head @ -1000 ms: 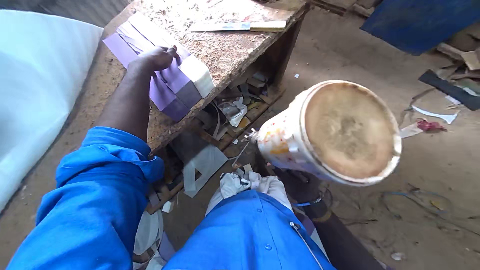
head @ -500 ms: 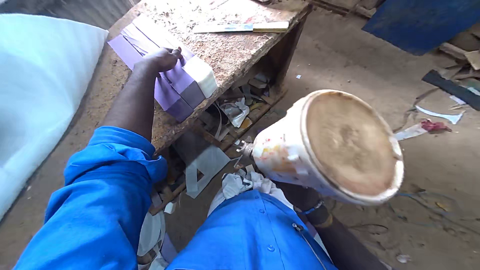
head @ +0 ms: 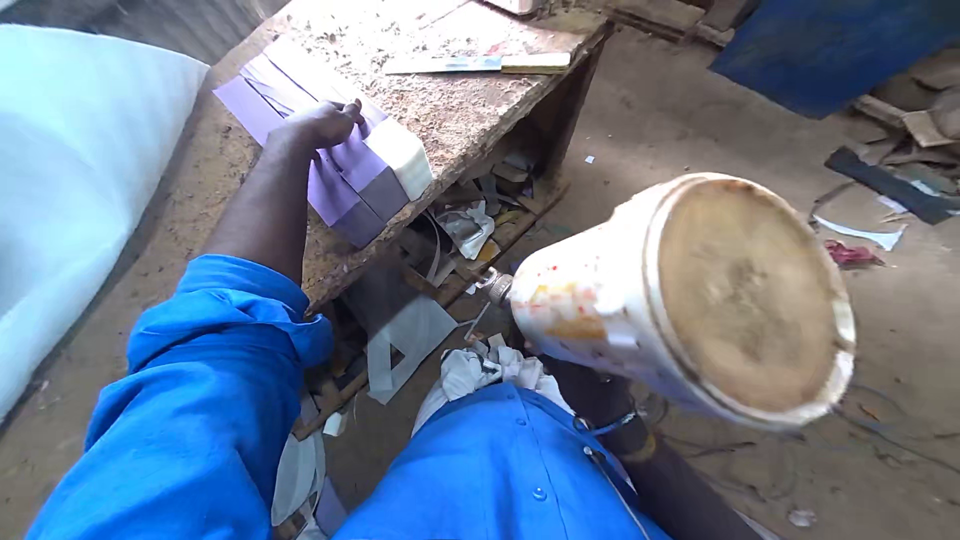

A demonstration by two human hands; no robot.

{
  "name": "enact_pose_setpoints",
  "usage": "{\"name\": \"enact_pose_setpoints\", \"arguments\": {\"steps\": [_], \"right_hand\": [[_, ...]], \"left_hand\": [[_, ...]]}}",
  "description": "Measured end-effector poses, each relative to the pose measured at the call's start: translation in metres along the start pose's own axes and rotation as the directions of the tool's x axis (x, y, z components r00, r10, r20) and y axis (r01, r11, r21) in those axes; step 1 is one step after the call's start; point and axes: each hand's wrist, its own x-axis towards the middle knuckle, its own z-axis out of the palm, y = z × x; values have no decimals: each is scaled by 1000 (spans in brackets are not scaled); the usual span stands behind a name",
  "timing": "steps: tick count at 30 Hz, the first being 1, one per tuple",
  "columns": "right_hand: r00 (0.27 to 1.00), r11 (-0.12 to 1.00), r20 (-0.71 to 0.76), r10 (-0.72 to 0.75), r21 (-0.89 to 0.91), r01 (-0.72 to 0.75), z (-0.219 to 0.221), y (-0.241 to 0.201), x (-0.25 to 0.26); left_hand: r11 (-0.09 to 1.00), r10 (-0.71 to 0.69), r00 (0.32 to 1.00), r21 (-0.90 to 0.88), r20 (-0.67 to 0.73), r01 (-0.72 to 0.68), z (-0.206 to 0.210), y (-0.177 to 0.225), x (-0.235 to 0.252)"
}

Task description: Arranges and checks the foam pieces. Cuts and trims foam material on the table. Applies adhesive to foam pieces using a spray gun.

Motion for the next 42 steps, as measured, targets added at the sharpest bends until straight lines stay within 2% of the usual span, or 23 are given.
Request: {"name": "enact_pose_setpoints", "arguments": {"steps": [2,4,7,10,13,17,20,24,26,28,31,33,37,39,42], "right_hand": [[999,989,36,29,145,-33,-4,18,1],[996,973,64,67,215,-79,-5,14,5],[999,994,42,18,110,-22,-15,-19,29],[999,999,23,31,9,-31,-24,-60,61],[1000,996,12,-4,-94,5,-28,-85,85],[999,983,9,-53,-173,53,-25,-99,103],[998,974,45,-51,-217,59,-23,-111,111],[995,952,69,-73,-293,90,-22,-120,123],[996,968,75,-55,-242,72,-21,-122,129],[995,954,72,-65,-289,83,-18,-124,138],[993,975,99,-61,-209,81,-12,-130,152],[992,961,100,-71,-260,95,-9,-132,157],[995,972,90,-45,-225,65,3,-136,172],[994,955,79,-78,-280,97,8,-136,181],[991,963,102,-86,-246,109,15,-137,198]], "left_hand": [[1000,8,1000,1,-5,-8,-1,-1,1],[1000,7,1000,-7,-2,-7,-2,-2,1],[998,18,1000,-52,-14,-19,-2,-6,1],[979,57,996,-192,-65,-69,-5,-22,1],[937,82,972,-315,-219,-150,-8,-41,-5],[903,92,839,-310,-537,-297,1,-79,-34],[851,21,785,-401,-619,-340,31,-118,-62],[843,-160,771,-492,-617,-218,71,-169,-88],[845,-194,774,-504,-603,-181,88,-187,-95],[846,-210,796,-514,-568,-143,101,-195,-102],[849,-201,815,-511,-543,-131,115,-193,-106],[849,-178,829,-509,-530,-143,125,-186,-103],[787,-140,801,-556,-582,-266,155,-177,-79],[844,-181,759,-495,-626,-208,171,-172,-73],[958,-161,716,-281,-680,-51,179,-159,-77]]}}
